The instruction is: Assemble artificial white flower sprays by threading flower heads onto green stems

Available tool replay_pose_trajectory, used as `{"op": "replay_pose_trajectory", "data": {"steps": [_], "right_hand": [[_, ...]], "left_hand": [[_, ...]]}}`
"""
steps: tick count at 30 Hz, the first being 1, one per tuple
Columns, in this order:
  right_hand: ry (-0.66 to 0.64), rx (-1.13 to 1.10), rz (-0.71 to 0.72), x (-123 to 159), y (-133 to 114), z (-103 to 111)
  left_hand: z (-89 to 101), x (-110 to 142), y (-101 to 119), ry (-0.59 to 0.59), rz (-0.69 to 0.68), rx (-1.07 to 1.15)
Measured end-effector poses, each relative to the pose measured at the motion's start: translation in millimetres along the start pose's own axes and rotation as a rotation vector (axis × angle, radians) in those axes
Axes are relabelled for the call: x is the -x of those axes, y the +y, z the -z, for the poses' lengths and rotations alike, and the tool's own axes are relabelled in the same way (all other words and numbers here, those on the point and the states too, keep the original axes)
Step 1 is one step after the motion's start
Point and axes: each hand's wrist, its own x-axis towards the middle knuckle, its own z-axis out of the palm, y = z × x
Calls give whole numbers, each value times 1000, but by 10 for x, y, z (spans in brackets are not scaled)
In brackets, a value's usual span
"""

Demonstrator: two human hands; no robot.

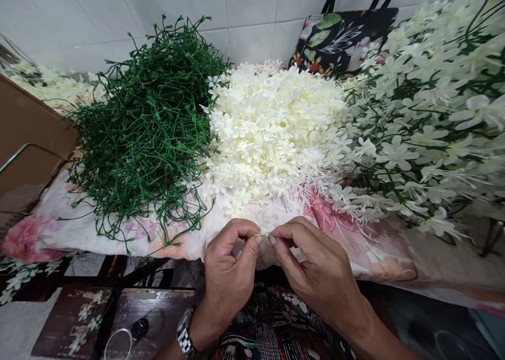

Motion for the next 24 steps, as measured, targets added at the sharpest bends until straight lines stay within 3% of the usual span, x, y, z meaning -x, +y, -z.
{"op": "replay_pose_trajectory", "data": {"steps": [6,12,16,19,24], "right_hand": [[3,-25,-4,9,-3,1],[-39,-92,-19,24,37,39],[-106,-128,-9,10,60,90],[-123,-121,-2,2,61,105],[-145,-125,12,14,54,102]], "left_hand": [[19,10,-19,-41,-259,-106],[111,-4,-25,-226,-368,-125],[158,13,-27,-251,-291,-19],[168,44,-40,-277,-144,61],[105,75,-69,-206,101,238]]}}
